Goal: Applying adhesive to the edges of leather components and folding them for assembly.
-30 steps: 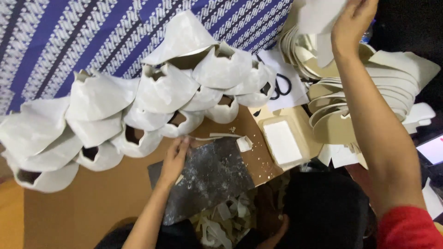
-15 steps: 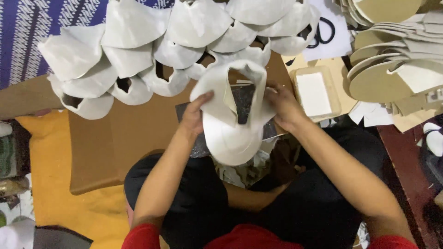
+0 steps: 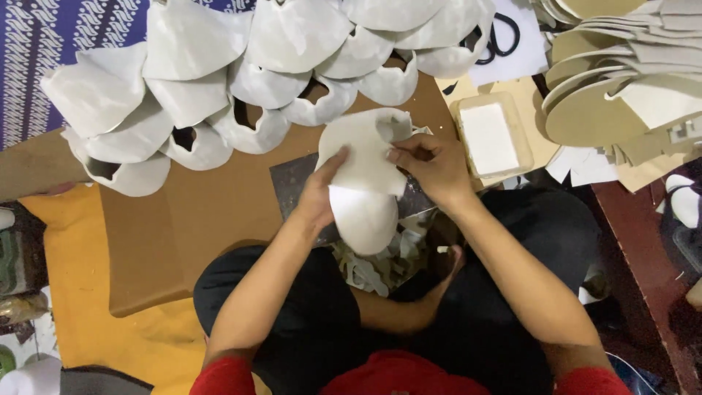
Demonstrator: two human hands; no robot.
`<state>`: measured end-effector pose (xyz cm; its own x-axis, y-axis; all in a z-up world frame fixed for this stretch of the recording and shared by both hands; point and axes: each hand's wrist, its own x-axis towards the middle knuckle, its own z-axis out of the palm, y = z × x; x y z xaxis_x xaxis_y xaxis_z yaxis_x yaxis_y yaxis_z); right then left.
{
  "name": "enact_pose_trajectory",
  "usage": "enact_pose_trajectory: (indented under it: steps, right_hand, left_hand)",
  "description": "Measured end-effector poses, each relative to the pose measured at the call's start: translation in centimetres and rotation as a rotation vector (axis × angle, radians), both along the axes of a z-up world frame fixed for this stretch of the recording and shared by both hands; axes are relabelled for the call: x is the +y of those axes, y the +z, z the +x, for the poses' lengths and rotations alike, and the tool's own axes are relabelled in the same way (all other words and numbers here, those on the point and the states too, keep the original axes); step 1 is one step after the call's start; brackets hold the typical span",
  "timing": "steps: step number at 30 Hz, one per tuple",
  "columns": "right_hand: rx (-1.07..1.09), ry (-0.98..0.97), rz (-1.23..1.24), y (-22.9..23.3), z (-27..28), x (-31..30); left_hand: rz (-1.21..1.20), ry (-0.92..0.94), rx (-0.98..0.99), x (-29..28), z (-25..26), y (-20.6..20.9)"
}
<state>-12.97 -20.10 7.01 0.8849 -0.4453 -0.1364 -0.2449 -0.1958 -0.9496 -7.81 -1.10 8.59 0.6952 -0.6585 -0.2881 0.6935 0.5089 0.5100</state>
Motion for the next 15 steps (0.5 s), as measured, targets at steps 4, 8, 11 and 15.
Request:
enact_pose_trajectory:
  steps: [4, 8, 11, 15]
  right_hand:
    - [-0.084, 0.071, 0.113, -0.1, -1.1, -1.1]
    - [-0.153, 0.337, 0.038, 1.1, -2.0, -2.5]
    - [-0.240, 0.568, 0.148, 0.3, -2.3, -3.0]
    - [-0.361, 0.793, 0.331, 1.2, -2.5, -3.1]
  left_hand:
    - [-0.163, -0.165, -0.001, 2.2, 1.8, -3.7]
    - [-0.150, -0.139, -0.308, 2.0, 3.2, -4.3]
    - [0.044, -0.117, -0.418, 1.3, 2.2, -2.7]
    - [0.110, -0.008, -0.395, 1.0, 0.5, -0.3]
